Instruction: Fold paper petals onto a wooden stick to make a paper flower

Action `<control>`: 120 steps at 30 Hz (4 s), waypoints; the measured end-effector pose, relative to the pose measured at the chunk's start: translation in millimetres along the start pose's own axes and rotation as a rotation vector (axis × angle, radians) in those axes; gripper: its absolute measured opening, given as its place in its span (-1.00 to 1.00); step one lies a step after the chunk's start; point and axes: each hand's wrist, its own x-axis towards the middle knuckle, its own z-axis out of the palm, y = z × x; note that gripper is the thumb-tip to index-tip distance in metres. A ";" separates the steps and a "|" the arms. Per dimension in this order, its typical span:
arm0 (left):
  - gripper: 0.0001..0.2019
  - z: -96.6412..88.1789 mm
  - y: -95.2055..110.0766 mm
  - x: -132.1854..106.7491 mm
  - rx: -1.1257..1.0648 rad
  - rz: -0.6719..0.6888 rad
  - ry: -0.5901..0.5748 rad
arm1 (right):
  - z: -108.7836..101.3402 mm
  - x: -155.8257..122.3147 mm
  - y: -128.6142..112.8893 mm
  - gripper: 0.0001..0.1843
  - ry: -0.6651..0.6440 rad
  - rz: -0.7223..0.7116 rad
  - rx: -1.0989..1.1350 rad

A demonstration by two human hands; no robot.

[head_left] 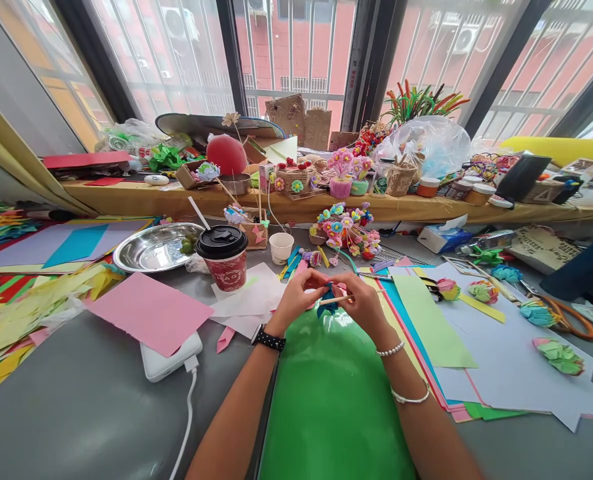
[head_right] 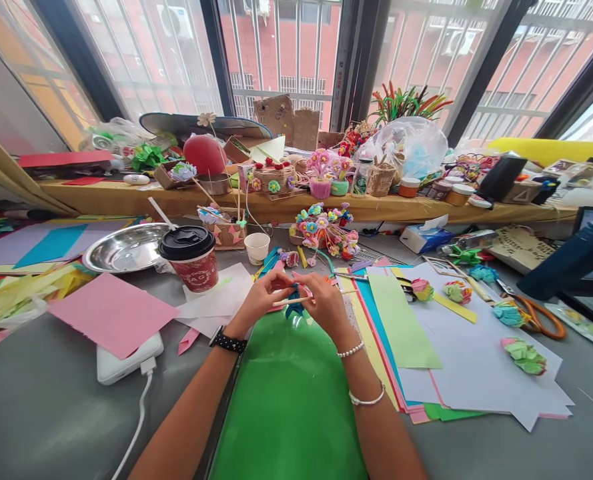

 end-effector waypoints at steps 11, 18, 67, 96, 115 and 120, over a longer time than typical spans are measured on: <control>-0.86 1.7 -4.5 1.3 -0.002 -0.007 0.022 | -0.3 0.9 -0.6 -0.77 -0.029 -0.018 -0.041; -0.89 4.2 -0.4 0.4 0.030 -0.033 0.026 | 1.0 2.4 -0.3 -0.83 -0.022 -0.015 -0.051; -0.65 7.5 -3.3 -3.5 0.369 -0.025 -0.011 | -5.8 4.4 6.1 -0.70 -0.054 0.056 -0.037; -0.50 2.3 2.9 -4.7 0.082 -0.163 -0.087 | -6.1 2.4 2.8 -0.73 0.071 0.155 0.089; -0.64 1.3 4.2 -5.6 -0.126 -0.259 -0.223 | -10.9 2.9 11.3 -0.79 -0.027 0.146 0.074; -0.64 4.2 1.6 -4.7 -0.116 -0.280 -0.184 | -8.8 3.3 9.7 -0.79 -0.008 0.138 0.034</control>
